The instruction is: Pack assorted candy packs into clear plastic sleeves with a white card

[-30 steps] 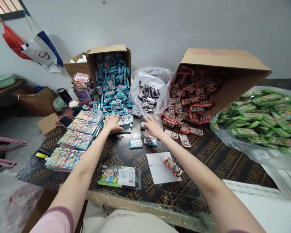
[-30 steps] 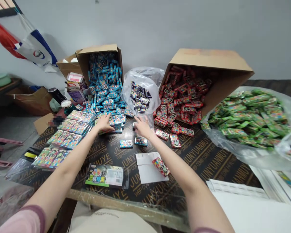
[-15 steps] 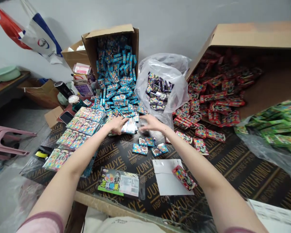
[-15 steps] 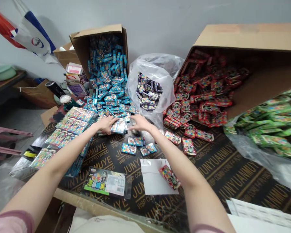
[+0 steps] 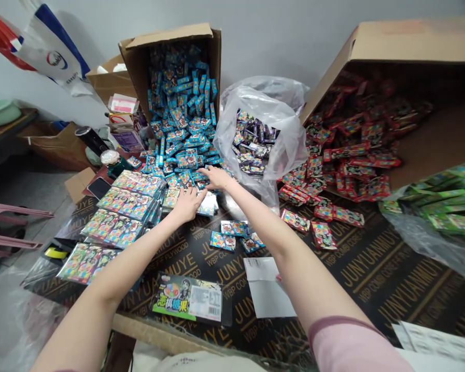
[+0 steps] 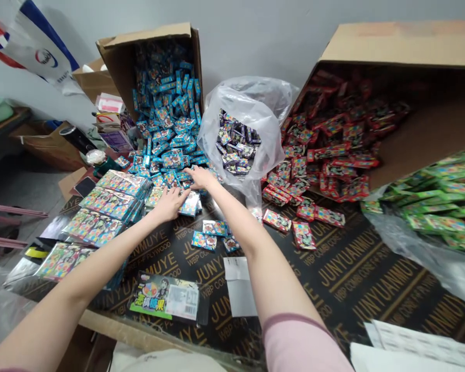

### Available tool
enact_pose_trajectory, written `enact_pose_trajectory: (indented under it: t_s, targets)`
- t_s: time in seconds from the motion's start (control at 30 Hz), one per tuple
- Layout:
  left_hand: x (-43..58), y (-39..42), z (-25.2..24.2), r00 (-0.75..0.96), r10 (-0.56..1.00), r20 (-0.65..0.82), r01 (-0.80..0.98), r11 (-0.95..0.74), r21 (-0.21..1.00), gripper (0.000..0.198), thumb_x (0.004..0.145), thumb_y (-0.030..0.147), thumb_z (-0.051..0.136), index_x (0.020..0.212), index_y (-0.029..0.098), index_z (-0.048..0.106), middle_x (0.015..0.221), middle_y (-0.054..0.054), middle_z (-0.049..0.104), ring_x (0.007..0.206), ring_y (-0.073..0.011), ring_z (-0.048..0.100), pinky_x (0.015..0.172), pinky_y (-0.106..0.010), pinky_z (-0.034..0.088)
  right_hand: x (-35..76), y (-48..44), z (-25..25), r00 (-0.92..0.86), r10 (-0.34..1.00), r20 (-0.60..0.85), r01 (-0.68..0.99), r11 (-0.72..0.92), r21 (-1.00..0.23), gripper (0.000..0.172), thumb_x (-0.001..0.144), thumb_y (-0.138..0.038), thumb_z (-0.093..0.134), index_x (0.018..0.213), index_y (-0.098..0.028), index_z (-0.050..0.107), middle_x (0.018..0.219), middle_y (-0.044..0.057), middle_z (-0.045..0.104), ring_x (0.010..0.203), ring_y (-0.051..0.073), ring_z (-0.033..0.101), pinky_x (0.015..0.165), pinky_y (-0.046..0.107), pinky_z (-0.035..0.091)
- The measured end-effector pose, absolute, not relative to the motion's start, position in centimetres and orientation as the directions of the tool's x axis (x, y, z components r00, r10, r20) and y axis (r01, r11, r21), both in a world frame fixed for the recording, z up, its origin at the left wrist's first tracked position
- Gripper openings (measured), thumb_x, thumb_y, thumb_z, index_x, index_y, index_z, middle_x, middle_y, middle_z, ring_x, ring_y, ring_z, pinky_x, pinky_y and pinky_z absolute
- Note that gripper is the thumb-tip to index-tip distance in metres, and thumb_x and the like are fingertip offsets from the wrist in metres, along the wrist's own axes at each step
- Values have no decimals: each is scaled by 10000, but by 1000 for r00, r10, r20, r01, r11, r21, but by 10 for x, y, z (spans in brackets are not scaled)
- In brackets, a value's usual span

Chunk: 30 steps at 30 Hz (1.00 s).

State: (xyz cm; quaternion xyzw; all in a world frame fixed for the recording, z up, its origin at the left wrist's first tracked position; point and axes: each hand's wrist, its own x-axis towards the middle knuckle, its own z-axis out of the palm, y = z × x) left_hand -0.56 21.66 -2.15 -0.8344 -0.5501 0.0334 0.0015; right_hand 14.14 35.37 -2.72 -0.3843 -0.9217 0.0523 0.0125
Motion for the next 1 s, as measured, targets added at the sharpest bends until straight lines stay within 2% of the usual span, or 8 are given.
enact_pose_trajectory:
  t_s: [0.4, 0.5, 0.6, 0.63, 0.7, 0.8, 0.9, 1.0]
  targets:
    - [-15, 221, -17, 337, 938, -78, 930, -345, -125, 799, 708, 144, 597, 1455, 161, 315, 1340, -239, 460, 1223, -380, 459, 1056, -584, 272, 224, 287, -16, -542, 833, -106, 840, 538, -71, 603, 808, -404, 662, 1331, -178, 462, 1139, 183, 633, 967, 323, 650, 754, 342, 474]
    - [-17, 222, -10, 321, 938, -131, 931, -338, -138, 903, 681, 183, 670, 1483, 164, 254, 1389, -253, 430, 1257, -394, 436, 1061, -597, 257, 240, 268, -10, -632, 766, -114, 769, 604, -207, 576, 765, -485, 702, 1245, -200, 560, 1088, 133, 678, 952, 300, 658, 768, 334, 481]
    - [-12, 230, 7, 310, 918, -248, 931, -345, -115, 1086, 582, 328, 799, 1491, 159, 229, 1414, -262, 417, 1299, -435, 388, 1057, -627, 244, 251, 284, 0, -608, 789, 86, 700, 585, -410, 413, 827, -503, 625, 1105, -199, 660, 1078, 87, 697, 993, 254, 646, 845, 326, 482]
    - [-7, 235, 15, 329, 911, -250, 929, -360, -88, 1059, 585, 373, 802, 1476, 152, 273, 1394, -254, 444, 1292, -433, 399, 1054, -612, 265, 254, 298, 4, -535, 827, 171, 707, 550, -446, 371, 873, -470, 568, 1091, -190, 673, 1090, 85, 696, 1022, 247, 636, 883, 337, 476]
    - [13, 249, 28, 394, 905, -163, 916, -401, -10, 762, 723, 386, 703, 1391, 143, 429, 1310, -215, 528, 1236, -385, 472, 1034, -533, 342, 255, 329, 12, -352, 897, 268, 764, 441, -471, 347, 923, -362, 475, 1134, -167, 669, 1140, 100, 684, 1095, 256, 608, 959, 384, 452]
    - [61, 273, 34, 516, 856, 23, 851, -515, 98, 368, 898, 241, 462, 1235, 172, 593, 1243, -158, 592, 1193, -307, 524, 1030, -466, 377, 251, 375, 22, -172, 943, 285, 846, 289, -448, 426, 899, -210, 433, 1282, -95, 578, 1316, 171, 583, 1241, 300, 513, 1045, 469, 390]
    - [108, 297, 23, 677, 730, 94, 723, -684, 99, 428, 916, 206, 437, 1336, 227, 518, 1444, -115, 466, 1378, -300, 356, 1144, -552, 194, 251, 406, 30, -90, 932, 350, 909, 221, -353, 539, 864, -176, 484, 1382, -28, 455, 1423, 250, 452, 1312, 354, 425, 1057, 525, 353]
    - [134, 318, 3, 743, 669, -9, 668, -740, 84, 431, 934, 265, 439, 1361, 245, 496, 1471, -104, 453, 1418, -298, 303, 1157, -591, 93, 267, 430, 36, -52, 933, 355, 960, 144, -238, 547, 853, -143, 500, 1381, -12, 443, 1353, 292, 500, 1271, 370, 456, 1024, 538, 366]
